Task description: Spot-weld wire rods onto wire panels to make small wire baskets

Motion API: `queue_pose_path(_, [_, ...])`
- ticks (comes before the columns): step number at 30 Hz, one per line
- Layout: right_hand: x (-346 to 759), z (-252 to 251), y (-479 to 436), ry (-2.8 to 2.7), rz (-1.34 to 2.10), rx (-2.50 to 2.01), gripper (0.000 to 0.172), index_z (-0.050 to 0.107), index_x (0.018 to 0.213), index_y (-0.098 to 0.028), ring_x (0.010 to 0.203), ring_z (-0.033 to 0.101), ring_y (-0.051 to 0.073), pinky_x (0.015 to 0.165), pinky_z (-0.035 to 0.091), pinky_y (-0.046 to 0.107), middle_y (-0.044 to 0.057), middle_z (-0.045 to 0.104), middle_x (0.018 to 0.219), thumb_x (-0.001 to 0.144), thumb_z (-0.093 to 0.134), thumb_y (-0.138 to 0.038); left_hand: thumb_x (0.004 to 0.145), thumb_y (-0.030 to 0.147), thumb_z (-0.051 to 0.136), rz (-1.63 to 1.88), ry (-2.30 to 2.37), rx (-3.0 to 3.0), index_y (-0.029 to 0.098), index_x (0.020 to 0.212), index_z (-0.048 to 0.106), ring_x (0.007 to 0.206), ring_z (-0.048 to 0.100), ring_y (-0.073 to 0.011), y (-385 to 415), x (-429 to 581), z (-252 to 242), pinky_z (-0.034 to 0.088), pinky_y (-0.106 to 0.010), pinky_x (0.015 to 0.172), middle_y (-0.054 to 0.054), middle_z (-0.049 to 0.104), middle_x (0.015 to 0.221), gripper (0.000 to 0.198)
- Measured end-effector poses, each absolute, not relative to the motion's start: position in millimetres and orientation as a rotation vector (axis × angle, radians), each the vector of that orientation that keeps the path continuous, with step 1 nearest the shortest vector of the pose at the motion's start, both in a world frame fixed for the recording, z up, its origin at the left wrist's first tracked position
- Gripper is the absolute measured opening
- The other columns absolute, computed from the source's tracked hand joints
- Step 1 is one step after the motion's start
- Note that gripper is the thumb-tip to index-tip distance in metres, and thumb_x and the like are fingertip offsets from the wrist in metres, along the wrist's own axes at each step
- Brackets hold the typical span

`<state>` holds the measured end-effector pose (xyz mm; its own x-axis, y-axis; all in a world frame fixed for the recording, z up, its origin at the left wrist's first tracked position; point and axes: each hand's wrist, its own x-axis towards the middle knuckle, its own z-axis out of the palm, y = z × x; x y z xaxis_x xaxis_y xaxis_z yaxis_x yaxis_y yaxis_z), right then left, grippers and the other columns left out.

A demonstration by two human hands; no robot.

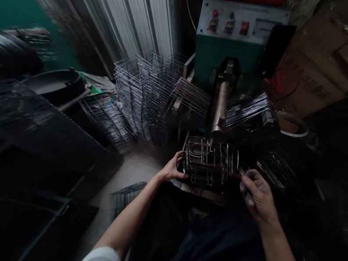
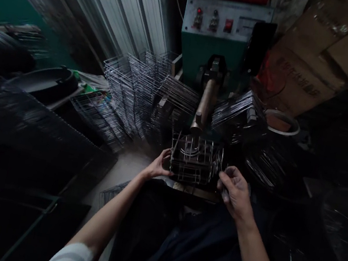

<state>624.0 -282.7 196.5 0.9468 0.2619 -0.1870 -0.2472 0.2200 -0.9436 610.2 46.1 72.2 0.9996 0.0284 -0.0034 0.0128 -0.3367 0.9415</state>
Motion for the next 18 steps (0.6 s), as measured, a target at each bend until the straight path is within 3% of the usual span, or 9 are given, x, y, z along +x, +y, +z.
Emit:
queue_pose_path(2, [617,200,-291,-0.017,0.419,-1.305,0.040,0.055,0.093,-0.022,0.027,0.032,0.000,0.028,0.018,0.009,-0.005,0.062,0.056,0.074,0.084,-0.041,0.050,0.030,0.085,0.014,-0.050,2.043,0.023,0.143,0.035,0.138,0.047,-0.0288,42,588,85,0.038,-0.045,0.114,-0.014,0.048,0.147,0.106])
queue_pose_path(4, [613,203,-295,-0.053,0.477,-1.318,0.037,0.059,0.091,-0.020,0.030,0.038,0.002,0.030,0.023,0.011,-0.003,0.063,0.058,0.074,0.083,-0.042,0.051,0.034,0.086,-0.012,-0.100,2.178,0.026,0.144,0.035,0.133,0.052,-0.0286,31,576,100,0.041,-0.044,0.113,-0.010,0.054,0.142,0.107])
queue_pose_path(6, [611,206,-292,-0.172,0.577,-1.332,0.036,0.064,0.092,-0.019,0.042,0.055,0.008,0.040,0.042,0.016,0.002,0.068,0.067,0.076,0.080,-0.046,0.050,0.039,0.088,-0.039,-0.099,2.309,0.029,0.145,0.031,0.128,0.056,-0.0308,15,576,115,0.039,-0.049,0.112,-0.010,0.058,0.137,0.112])
queue_pose_path(8, [612,207,-284,-0.363,0.703,-1.395,0.037,0.069,0.100,-0.018,0.068,0.069,0.017,0.063,0.057,0.028,0.007,0.073,0.085,0.082,0.074,-0.050,0.048,0.045,0.088,-0.034,-0.109,2.444,0.028,0.146,0.028,0.126,0.057,-0.0337,-2,583,129,0.030,-0.059,0.115,-0.011,0.060,0.135,0.116])
queue_pose_path(10, [614,204,-274,-0.586,0.735,-1.571,0.032,0.071,0.104,-0.019,0.085,0.070,0.021,0.079,0.056,0.035,0.007,0.073,0.095,0.089,0.067,-0.047,0.047,0.046,0.088,0.010,-0.147,2.563,0.025,0.144,0.028,0.126,0.056,-0.0351,-17,590,140,0.021,-0.065,0.117,-0.013,0.059,0.134,0.116])
queue_pose_path(15, [624,174,-251,-1.082,0.211,-2.094,0.017,0.070,0.091,-0.019,0.082,0.063,0.019,0.078,0.049,0.032,0.004,0.070,0.085,0.098,0.056,-0.027,0.048,0.040,0.086,0.156,-0.194,2.686,0.022,0.140,0.033,0.127,0.054,-0.0347,-33,594,161,0.021,-0.063,0.118,-0.014,0.060,0.131,0.108])
queue_pose_path(18, [630,155,-245,-1.304,-0.143,-2.328,0.015,0.070,0.104,-0.018,0.091,0.059,0.023,0.081,0.048,0.036,0.008,0.071,0.093,0.096,0.058,-0.020,0.052,0.043,0.085,0.200,-0.137,2.678,0.022,0.139,0.033,0.130,0.052,-0.0350,-36,593,170,0.022,-0.064,0.117,-0.014,0.057,0.136,0.104])
